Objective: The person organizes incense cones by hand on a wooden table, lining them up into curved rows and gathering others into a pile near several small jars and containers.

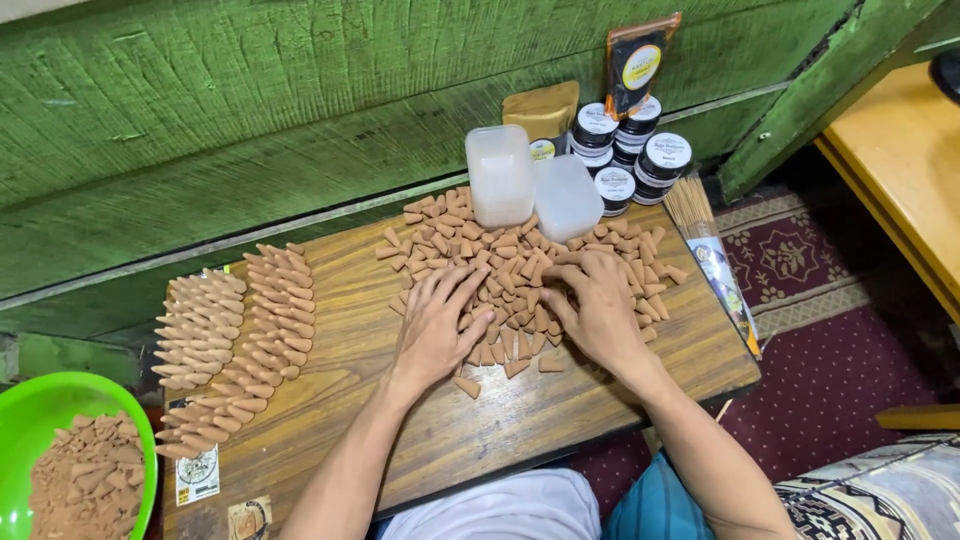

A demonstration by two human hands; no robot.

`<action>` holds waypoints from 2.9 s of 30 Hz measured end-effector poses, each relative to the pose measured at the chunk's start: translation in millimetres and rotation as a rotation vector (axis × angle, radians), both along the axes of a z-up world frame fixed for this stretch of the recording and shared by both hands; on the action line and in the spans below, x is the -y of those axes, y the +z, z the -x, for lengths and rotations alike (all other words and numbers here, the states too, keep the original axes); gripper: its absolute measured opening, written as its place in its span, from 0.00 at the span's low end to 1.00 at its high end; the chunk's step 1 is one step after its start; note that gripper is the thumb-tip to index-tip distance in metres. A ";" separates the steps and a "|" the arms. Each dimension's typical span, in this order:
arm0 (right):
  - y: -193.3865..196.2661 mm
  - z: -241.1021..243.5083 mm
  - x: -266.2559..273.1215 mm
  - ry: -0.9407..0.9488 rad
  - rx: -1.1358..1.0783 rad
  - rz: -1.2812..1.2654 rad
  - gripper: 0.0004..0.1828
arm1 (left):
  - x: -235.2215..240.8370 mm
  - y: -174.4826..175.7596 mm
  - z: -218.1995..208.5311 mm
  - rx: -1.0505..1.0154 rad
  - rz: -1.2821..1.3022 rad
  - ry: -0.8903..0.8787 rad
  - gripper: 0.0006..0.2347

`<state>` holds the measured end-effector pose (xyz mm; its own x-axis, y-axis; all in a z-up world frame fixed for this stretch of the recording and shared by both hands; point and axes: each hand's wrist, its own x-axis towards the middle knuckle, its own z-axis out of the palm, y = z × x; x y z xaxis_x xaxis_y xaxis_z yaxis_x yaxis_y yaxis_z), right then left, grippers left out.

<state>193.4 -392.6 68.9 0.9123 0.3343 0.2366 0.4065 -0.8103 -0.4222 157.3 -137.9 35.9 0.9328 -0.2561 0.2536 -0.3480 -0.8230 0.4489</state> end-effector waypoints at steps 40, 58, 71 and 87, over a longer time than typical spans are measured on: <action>9.6 63.4 -41.5 0.044 -0.320 0.466 0.17 | 15.5 8.0 32.1 -0.005 0.057 -0.181 0.14; 45.3 72.5 -29.7 0.122 0.005 0.108 0.12 | 20.2 33.8 43.5 -0.134 0.638 -0.064 0.12; 43.0 72.6 -104.5 0.287 -0.302 -0.668 0.12 | -30.4 61.0 89.0 -0.140 0.994 0.176 0.08; -2.7 101.1 -249.6 0.492 -0.659 -0.540 0.14 | -114.9 20.9 173.2 0.063 0.948 0.710 0.07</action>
